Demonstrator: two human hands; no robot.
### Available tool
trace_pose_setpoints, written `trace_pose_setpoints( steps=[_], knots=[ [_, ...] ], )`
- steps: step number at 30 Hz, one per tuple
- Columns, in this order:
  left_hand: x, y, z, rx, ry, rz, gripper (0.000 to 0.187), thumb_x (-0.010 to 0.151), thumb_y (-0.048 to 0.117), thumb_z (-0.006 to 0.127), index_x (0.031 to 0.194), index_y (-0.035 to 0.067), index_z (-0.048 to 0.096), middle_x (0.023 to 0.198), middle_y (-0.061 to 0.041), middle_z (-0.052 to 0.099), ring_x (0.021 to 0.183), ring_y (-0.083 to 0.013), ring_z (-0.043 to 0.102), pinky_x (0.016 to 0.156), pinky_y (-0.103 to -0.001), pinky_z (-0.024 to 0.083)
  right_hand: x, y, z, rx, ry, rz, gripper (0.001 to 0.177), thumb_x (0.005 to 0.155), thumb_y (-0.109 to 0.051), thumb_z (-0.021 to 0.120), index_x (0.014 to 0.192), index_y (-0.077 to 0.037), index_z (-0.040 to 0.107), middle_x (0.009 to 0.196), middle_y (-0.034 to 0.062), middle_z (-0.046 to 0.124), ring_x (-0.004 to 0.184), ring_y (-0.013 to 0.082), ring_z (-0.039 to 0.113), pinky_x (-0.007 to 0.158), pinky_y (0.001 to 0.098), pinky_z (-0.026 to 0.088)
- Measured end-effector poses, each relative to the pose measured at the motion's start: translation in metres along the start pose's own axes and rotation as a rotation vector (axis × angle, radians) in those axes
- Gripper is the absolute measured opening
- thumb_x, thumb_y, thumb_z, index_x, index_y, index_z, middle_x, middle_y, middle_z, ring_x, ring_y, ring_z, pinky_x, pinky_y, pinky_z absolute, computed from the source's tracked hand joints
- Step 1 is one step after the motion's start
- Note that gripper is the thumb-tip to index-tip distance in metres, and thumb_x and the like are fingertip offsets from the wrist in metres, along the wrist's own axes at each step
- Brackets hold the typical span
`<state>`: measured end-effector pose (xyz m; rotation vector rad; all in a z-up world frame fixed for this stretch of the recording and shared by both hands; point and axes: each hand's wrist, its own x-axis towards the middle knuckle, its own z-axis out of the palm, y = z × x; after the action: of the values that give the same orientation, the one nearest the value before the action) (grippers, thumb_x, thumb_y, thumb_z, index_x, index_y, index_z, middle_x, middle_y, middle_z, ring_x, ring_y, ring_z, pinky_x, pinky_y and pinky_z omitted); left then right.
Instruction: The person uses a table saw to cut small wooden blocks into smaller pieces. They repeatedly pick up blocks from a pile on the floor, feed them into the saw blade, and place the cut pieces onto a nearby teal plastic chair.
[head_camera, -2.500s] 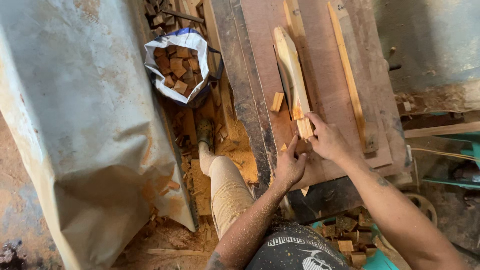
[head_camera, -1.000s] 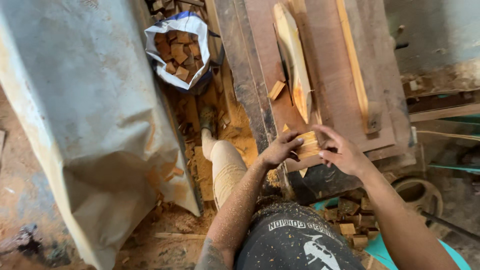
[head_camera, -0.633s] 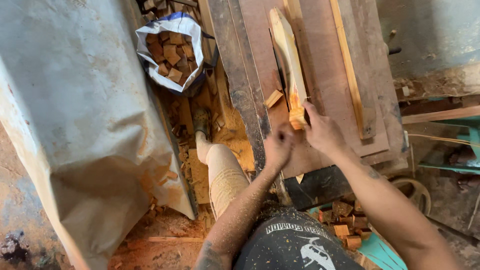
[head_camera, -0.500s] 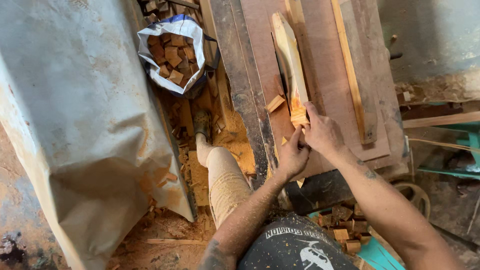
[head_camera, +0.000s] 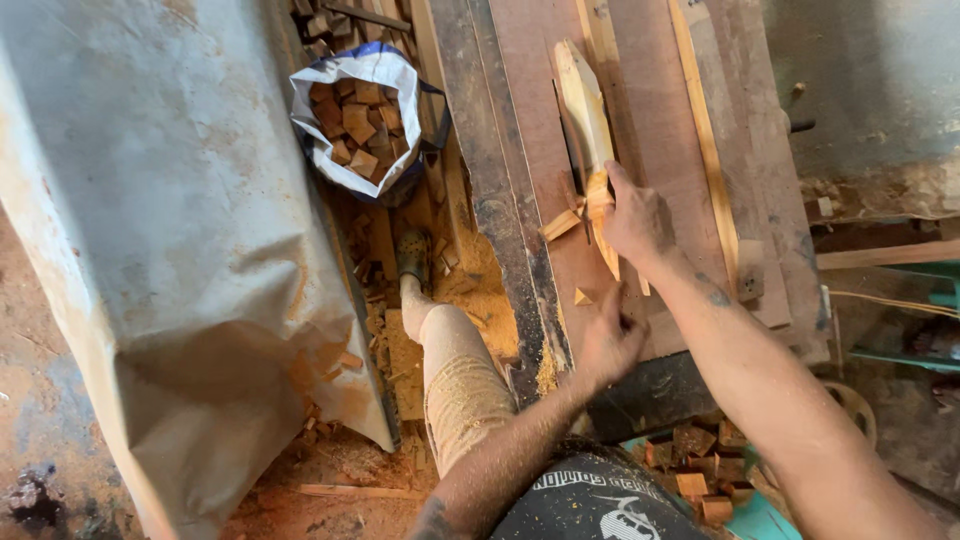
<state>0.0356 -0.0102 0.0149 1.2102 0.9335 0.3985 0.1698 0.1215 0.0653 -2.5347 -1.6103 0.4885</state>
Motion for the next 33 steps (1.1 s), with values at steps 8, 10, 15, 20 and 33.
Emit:
trace_pose_setpoints(
  steps=[8,10,15,20,33],
  knots=[
    [-0.015,-0.052,0.006,-0.214,-0.074,-0.245,0.051,0.097,0.023,0.065,0.143,0.003,0.057,0.101,-0.014,0.074,0.085,-0.0218,0.072,0.077,-0.035,0.060,-0.051,-0.005,-0.021,-0.029,-0.066,-0.005,0.052,0.098,-0.004,0.061,0.149,-0.008,0.050,0.093,0.0246,0.073,0.068,0.0338,0.074,0.053,0.0433,0.058],
    [-0.017,-0.060,0.004,-0.373,-0.013,-0.386,0.045,0.100,0.024,0.063,0.140,0.003,0.058,0.108,-0.010,0.072,0.090,-0.0193,0.070,0.076,-0.034,0.061,-0.108,0.013,-0.019,-0.008,-0.342,0.287,0.059,0.100,-0.010,0.059,0.157,-0.023,0.046,0.086,0.0224,0.077,0.067,0.0332,0.074,0.054,0.0417,0.055],
    [-0.039,-0.047,0.005,-0.822,0.071,-0.389,0.039,0.101,0.022,0.061,0.129,-0.004,0.065,0.109,-0.015,0.074,0.095,-0.0226,0.074,0.084,-0.036,0.064,-0.217,0.051,0.014,0.457,-0.081,0.426,0.063,0.091,-0.029,0.069,0.147,-0.015,0.042,0.107,0.0124,0.077,0.065,0.0287,0.074,0.048,0.0394,0.055],
    [-0.025,-0.014,-0.040,-0.890,0.021,-0.391,0.040,0.102,0.027,0.054,0.134,0.003,0.056,0.108,-0.009,0.073,0.097,-0.0224,0.074,0.088,-0.037,0.063,-0.224,0.056,0.011,0.366,0.035,0.010,0.044,0.097,-0.026,0.074,0.135,-0.019,0.055,0.102,0.0143,0.076,0.084,0.0193,0.075,0.069,0.0312,0.064],
    [0.020,-0.013,-0.054,-0.156,0.106,-0.023,0.039,0.102,0.023,0.063,0.135,0.002,0.063,0.091,-0.014,0.076,0.078,-0.0184,0.072,0.072,-0.032,0.060,-0.131,0.013,-0.047,0.360,-0.532,0.448,0.073,0.097,-0.010,0.065,0.157,-0.036,0.035,0.106,0.0097,0.076,0.073,0.0281,0.071,0.068,0.0429,0.062]
  ],
)
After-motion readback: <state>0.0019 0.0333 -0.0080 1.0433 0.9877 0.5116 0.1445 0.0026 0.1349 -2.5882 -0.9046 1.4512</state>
